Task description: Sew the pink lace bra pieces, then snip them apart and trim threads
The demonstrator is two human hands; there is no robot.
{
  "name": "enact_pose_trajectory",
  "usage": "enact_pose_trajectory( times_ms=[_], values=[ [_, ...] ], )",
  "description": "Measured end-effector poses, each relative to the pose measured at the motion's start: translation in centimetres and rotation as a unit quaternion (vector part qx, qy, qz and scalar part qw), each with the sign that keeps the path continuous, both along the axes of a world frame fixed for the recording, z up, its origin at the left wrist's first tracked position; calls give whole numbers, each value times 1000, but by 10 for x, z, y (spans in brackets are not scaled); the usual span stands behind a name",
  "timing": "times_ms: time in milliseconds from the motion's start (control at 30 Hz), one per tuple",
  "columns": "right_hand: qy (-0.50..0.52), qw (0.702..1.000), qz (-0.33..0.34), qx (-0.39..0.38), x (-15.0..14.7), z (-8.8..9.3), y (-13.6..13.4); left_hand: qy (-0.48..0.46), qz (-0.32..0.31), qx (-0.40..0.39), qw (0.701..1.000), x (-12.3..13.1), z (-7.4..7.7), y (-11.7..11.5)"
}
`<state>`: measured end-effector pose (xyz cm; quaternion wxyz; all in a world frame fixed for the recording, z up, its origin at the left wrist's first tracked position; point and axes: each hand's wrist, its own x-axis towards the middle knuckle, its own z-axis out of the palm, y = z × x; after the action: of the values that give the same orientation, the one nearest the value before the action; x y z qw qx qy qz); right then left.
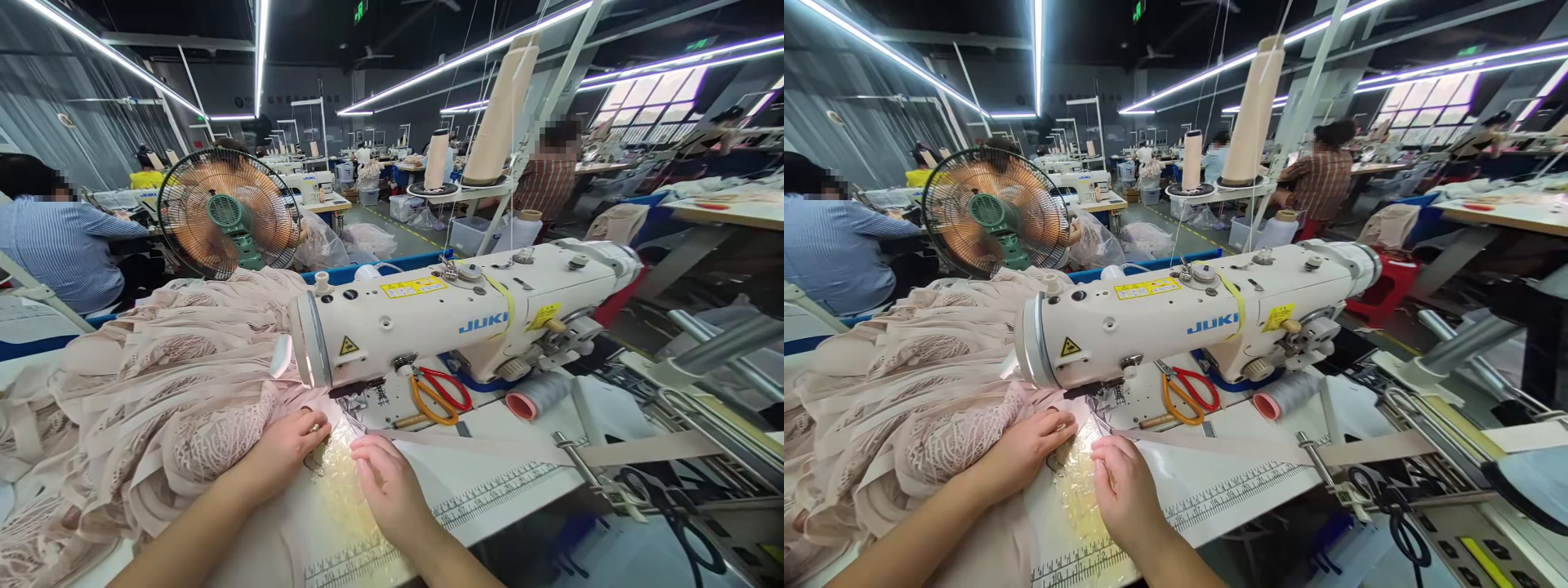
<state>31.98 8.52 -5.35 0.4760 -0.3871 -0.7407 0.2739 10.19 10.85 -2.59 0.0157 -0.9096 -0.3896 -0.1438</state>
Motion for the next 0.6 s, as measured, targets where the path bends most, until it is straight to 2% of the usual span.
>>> enact_pose_trajectory(
  times_ms=[200,433,600],
  values=[
    [-1,1000,2,-5,1,3,-1,4,-1,12,1000,-1,2,3],
    [-11,1000,8,-3,-1,7,-1,-7,32,5,999,-5,3,14],
    [-15,998,4,55,2,9,2,10,59,19,998,-6,-1,19]
  ],
)
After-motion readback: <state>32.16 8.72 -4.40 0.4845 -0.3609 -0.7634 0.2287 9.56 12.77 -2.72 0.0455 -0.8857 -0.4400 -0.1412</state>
